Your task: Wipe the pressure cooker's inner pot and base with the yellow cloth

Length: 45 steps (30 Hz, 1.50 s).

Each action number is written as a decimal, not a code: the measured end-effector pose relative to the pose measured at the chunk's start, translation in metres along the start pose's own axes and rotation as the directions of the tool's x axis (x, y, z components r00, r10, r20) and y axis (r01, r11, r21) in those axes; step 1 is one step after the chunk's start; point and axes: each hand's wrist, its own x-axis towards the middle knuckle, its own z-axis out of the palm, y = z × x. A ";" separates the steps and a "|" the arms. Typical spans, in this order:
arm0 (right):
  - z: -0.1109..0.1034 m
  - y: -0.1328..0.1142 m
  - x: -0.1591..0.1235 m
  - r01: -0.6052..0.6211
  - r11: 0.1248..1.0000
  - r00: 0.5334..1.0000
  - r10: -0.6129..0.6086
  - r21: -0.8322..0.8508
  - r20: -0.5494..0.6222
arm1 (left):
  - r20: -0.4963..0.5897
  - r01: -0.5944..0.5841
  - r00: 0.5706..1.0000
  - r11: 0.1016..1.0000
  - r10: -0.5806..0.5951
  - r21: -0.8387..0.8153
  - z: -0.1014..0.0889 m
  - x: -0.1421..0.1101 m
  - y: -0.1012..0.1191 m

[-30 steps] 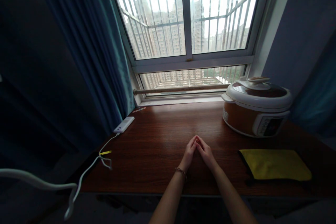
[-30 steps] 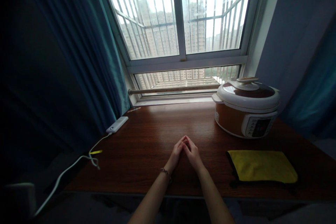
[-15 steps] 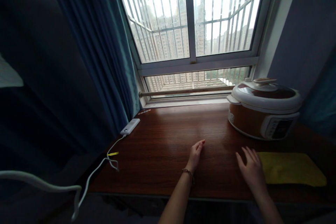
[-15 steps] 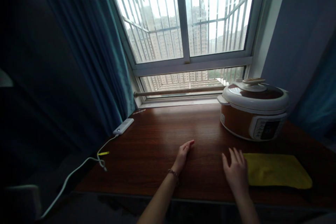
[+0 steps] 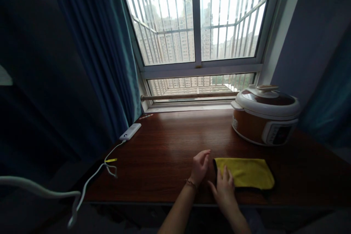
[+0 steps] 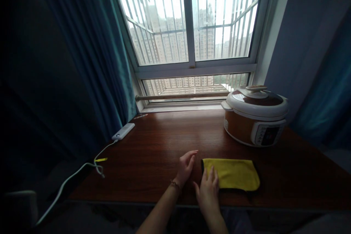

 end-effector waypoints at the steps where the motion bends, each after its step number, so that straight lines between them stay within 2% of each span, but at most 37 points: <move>1: 0.004 -0.010 -0.001 -0.007 0.996 0.997 0.000 0.086 0.075 | 0.021 -0.022 1.000 1.000 0.022 0.013 0.001 -0.005 0.003; 4: -0.001 -0.022 0.009 -0.077 0.921 0.949 -0.049 0.381 0.312 | 0.128 -0.064 0.991 0.990 0.048 0.124 0.002 -0.019 0.008; 6: -0.017 -0.017 0.021 -0.189 0.841 0.921 -0.028 0.507 0.389 | 0.193 -0.079 0.981 0.951 0.021 0.300 0.000 -0.029 0.008; 7: -0.027 -0.012 0.027 -0.241 0.817 0.921 0.022 0.524 0.389 | 0.221 -0.095 0.975 0.912 0.005 0.399 -0.003 -0.033 0.008; 9: -0.046 0.000 0.038 -0.288 0.829 0.940 0.148 0.479 0.308 | 0.266 -0.140 0.964 0.820 -0.015 0.555 -0.010 -0.043 0.006; 11: -0.062 0.013 0.042 -0.257 0.891 0.962 0.201 0.375 0.183 | 0.303 -0.188 0.953 0.737 -0.025 0.649 -0.023 -0.051 0.004; 13: -0.076 0.025 0.037 -0.175 0.943 0.982 0.148 0.284 0.114 | 0.317 -0.208 0.947 0.668 -0.045 0.715 -0.042 -0.057 0.002; 15: -0.087 0.037 0.027 -0.085 0.969 0.992 0.061 0.232 0.110 | 0.311 -0.204 0.947 0.598 -0.080 0.775 -0.068 -0.060 -0.002; 17: -0.094 0.053 0.016 -0.022 0.984 0.995 0.005 0.177 0.097 | 0.247 -0.148 0.960 0.508 -0.134 0.849 -0.097 -0.063 -0.006; 19: -0.099 0.071 0.008 0.013 0.995 0.999 -0.016 0.096 0.028 | 0.135 -0.062 0.977 0.391 -0.164 0.918 -0.119 -0.063 -0.008; 21: -0.100 0.087 0.007 0.046 0.999 0.997 -0.045 0.008 -0.067 | 0.020 0.021 0.990 0.294 -0.136 0.956 -0.125 -0.063 -0.005; 22: -0.099 0.093 0.008 0.063 0.997 0.992 -0.067 -0.037 -0.106 | -0.023 0.052 0.994 0.271 -0.108 0.961 -0.121 -0.063 -0.002; 24: -0.095 0.100 0.011 0.094 0.986 0.982 -0.114 -0.139 -0.149 | -0.070 0.083 0.996 0.290 -0.055 0.953 -0.097 -0.062 0.004; 27: -0.088 0.100 0.015 0.112 0.948 0.977 -0.161 -0.298 -0.144 | -0.089 0.088 0.996 0.405 -0.016 0.910 -0.043 -0.063 0.008; 29: -0.086 0.098 0.015 0.108 0.925 0.978 -0.164 -0.365 -0.126 | -0.071 0.081 0.997 0.464 -0.038 0.882 -0.012 -0.067 0.006; 31: -0.086 0.098 0.013 0.116 0.910 0.980 -0.171 -0.397 -0.106 | -0.061 0.086 0.996 0.492 -0.067 0.867 0.005 -0.071 0.001; 33: -0.087 0.100 0.011 0.139 0.898 0.979 -0.189 -0.417 -0.081 | -0.052 0.081 0.996 0.490 -0.073 0.868 0.007 -0.074 -0.003; 35: -0.088 0.101 0.010 0.161 0.888 0.977 -0.206 -0.431 -0.060 | -0.041 0.068 0.997 0.468 -0.066 0.881 -0.002 -0.076 -0.004; 38: -0.090 0.101 0.010 0.172 0.877 0.975 -0.217 -0.448 -0.052 | -0.047 0.071 0.997 0.410 -0.067 0.909 -0.027 -0.080 -0.005; 45: -0.089 0.101 0.009 0.179 0.872 0.973 -0.227 -0.456 -0.052 | -0.097 0.114 0.991 0.204 -0.093 0.972 -0.104 -0.104 -0.014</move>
